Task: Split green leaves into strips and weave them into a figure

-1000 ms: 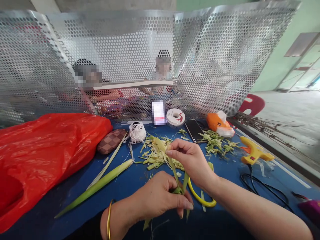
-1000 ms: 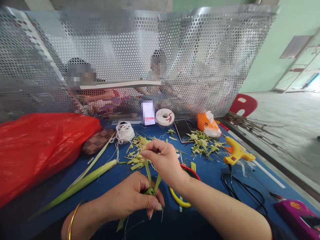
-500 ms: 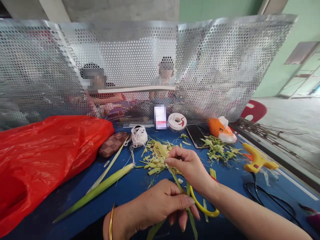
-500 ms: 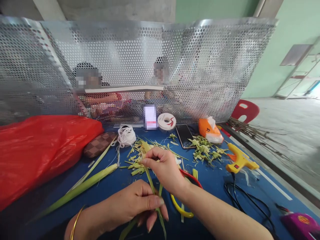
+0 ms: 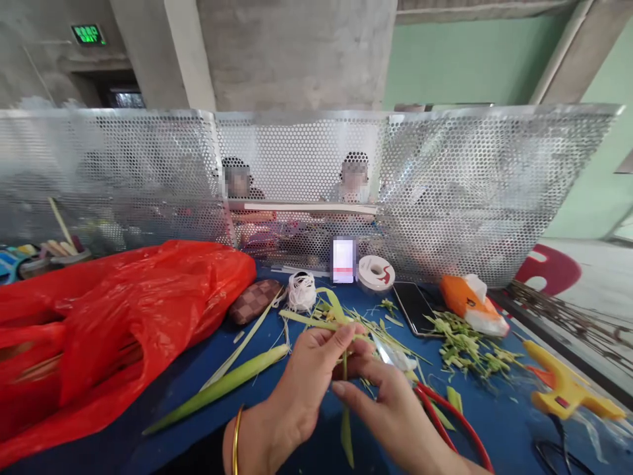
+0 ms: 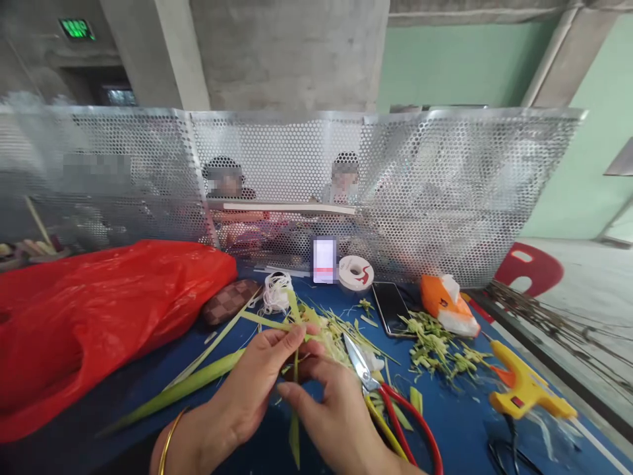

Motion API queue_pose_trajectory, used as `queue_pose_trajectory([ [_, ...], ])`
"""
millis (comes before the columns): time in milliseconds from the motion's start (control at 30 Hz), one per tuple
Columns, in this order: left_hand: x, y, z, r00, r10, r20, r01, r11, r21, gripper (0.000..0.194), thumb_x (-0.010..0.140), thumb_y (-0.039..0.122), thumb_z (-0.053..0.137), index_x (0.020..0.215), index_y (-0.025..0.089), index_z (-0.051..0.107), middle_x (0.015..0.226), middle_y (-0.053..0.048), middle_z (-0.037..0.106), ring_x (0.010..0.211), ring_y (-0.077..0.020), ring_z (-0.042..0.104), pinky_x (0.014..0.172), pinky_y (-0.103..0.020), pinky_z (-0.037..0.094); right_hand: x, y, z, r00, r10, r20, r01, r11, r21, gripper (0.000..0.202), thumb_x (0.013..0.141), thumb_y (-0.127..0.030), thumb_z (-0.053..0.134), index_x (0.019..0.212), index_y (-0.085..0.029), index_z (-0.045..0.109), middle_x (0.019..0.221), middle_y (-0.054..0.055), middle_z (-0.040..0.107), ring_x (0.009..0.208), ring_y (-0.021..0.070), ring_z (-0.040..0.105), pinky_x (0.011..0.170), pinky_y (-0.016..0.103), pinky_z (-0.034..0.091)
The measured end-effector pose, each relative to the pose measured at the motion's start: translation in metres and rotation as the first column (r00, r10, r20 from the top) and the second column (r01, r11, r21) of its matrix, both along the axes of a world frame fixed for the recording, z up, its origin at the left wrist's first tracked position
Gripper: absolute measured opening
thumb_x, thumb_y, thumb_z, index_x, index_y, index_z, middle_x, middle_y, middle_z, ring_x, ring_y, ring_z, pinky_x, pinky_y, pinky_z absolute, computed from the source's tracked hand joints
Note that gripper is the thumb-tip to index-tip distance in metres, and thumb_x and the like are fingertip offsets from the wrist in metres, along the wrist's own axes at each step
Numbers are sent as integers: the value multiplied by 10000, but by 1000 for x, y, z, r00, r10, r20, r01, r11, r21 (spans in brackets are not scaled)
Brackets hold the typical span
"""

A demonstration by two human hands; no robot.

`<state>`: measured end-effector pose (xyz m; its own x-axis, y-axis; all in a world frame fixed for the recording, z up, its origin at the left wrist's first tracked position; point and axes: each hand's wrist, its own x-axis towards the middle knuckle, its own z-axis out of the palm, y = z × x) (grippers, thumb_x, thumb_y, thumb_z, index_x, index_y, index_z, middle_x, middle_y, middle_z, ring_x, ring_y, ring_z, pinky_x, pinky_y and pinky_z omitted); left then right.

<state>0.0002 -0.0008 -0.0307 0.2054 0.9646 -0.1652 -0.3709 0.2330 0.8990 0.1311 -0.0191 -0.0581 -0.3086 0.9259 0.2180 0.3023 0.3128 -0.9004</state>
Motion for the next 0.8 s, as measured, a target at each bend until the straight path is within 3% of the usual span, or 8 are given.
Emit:
queue_pose_trajectory([
  [100,3,-1,-4,994,-90,-58,92,996,17,370,687,464,791,825,122,766,783,-79,717,655,-122,574,599,-221,407,-2,1,-2,992,-48,-116,40,997,-65,447,887,-527,526,687,-165,695,687,41,644,697,193,586,670,291,483],
  [200,1,2,-4,986,-160,-41,162,985,53,338,699,360,801,962,151,762,815,-65,720,566,-74,481,541,-202,355,2,3,1,978,-96,-186,85,994,-69,514,887,-581,491,635,-164,654,660,36,593,663,174,541,634,269,467],
  [367,-2,6,-1,987,-157,-12,158,986,61,346,749,405,744,939,117,757,782,-92,718,513,-92,504,470,-214,371,6,0,5,995,-40,-95,41,999,15,449,946,-449,446,629,-180,614,697,30,585,698,167,550,697,268,458],
  [567,-2,2,0,992,-123,24,122,992,5,408,718,393,756,1026,128,712,779,-82,720,520,-144,571,360,-214,371,9,-2,8,987,61,149,-104,947,304,365,964,-257,391,662,-189,584,756,40,595,761,167,565,728,280,435],
  [633,-2,2,1,993,-107,47,107,994,-3,360,716,358,761,991,129,713,732,-64,710,564,-142,596,423,-207,425,12,-2,10,974,58,221,-137,923,359,358,961,-237,387,655,-189,568,714,37,588,724,166,562,688,279,427],
  [700,-4,4,4,994,-85,68,85,996,3,291,719,317,765,933,126,715,701,-48,699,640,-134,631,593,-214,500,17,-1,12,970,14,243,-114,907,405,367,967,-246,389,635,-194,534,643,19,554,622,147,525,610,268,402],
  [800,-7,6,8,992,-101,74,101,995,0,253,727,296,764,901,121,708,703,-30,683,665,-122,644,734,-240,510,27,4,17,974,-172,148,86,884,460,322,968,-292,426,676,-202,526,618,0,526,559,135,489,548,260,376],
])
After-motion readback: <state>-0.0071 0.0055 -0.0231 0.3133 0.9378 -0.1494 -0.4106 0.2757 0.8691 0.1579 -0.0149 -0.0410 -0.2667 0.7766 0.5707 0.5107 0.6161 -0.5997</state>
